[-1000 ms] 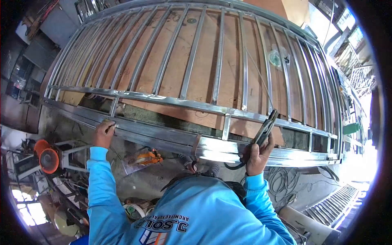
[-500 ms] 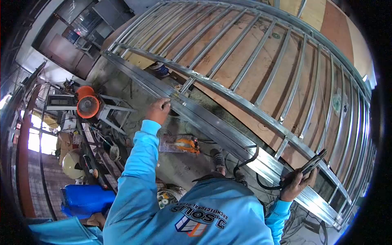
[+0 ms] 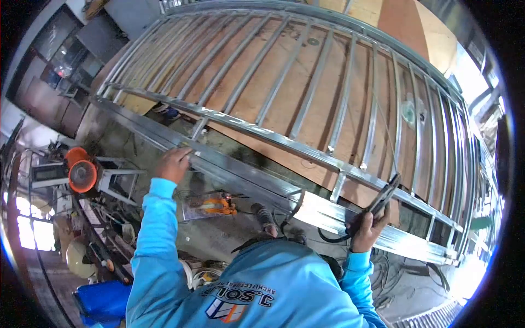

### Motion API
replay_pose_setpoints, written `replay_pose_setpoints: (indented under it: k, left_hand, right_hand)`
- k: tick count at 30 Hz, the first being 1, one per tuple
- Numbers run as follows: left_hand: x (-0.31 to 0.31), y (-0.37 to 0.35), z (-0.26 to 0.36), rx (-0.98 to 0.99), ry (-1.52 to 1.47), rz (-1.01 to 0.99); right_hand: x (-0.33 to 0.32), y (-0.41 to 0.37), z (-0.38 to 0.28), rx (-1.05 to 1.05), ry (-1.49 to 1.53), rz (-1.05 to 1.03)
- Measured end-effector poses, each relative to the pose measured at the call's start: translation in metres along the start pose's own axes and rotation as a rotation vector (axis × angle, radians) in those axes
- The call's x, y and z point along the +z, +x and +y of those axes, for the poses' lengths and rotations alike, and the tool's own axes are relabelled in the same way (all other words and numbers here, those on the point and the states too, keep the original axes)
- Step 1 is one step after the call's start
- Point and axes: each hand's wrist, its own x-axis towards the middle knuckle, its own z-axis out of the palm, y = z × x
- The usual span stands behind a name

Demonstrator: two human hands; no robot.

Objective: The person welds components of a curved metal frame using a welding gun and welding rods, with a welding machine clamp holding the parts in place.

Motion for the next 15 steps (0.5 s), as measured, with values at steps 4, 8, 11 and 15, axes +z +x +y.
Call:
replay_pose_setpoints:
  k: [4, 8, 11, 15]
  left_hand:
    - [-0.022, 0.026, 0.024, 0.060, 0.180, -0.179]
    - [-0.026, 0.050, 0.019, 0.152, 0.345, -0.355]
    - [-0.026, 0.049, 0.018, 0.213, 0.322, -0.288]
    - [-0.026, 0.048, 0.015, 0.299, 0.330, -0.244]
  right_hand:
    - [0.011, 0.001, -0.004, 0.003, 0.151, 0.010]
    - [0.013, 0.004, -0.003, -0.059, 0.066, 0.047]
    - [0.018, 0.002, -0.015, -0.049, 0.120, 0.026]
    - [0.018, 0.002, -0.014, -0.053, 0.135, 0.012]
